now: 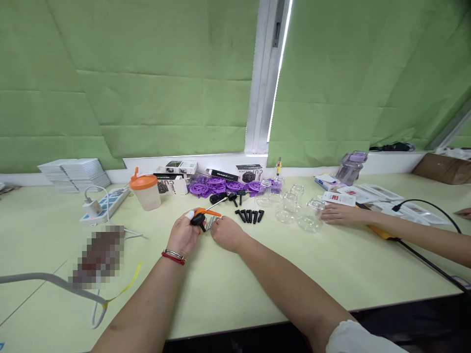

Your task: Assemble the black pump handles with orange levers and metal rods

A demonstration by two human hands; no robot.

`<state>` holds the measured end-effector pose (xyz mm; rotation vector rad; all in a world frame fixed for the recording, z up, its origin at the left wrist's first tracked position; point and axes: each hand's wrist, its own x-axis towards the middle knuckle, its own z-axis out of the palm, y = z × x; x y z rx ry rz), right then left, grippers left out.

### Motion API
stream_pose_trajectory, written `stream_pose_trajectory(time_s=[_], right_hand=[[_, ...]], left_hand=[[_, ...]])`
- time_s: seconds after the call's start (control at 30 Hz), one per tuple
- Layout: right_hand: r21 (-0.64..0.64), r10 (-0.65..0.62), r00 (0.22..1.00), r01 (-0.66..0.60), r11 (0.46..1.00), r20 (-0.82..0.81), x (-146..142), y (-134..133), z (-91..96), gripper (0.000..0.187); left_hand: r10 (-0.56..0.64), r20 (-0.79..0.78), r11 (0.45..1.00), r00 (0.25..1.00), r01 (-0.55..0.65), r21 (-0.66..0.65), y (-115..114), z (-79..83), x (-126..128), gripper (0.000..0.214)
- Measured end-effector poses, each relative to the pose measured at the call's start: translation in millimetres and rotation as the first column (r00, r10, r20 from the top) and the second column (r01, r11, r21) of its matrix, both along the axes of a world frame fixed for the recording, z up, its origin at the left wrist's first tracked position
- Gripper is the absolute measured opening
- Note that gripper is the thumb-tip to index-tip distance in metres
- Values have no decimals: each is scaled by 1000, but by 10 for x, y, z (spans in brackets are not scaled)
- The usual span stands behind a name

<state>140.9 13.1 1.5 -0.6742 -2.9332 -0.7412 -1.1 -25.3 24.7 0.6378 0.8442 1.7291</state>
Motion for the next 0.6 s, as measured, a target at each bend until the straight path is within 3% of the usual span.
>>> stream_pose_trajectory(time_s=[0.27,0.6], right_hand=[[-33,-2,1000,1,999,-15,-8,5,9,21],[-83,-97,991,90,992,-89,-15,3,-45,19]], left_hand=[[-19,-17,1000,1000,19,-4,6,-23,-3,16],[-4,-28,1000,1000,4,-15,9,-15,-11,17]])
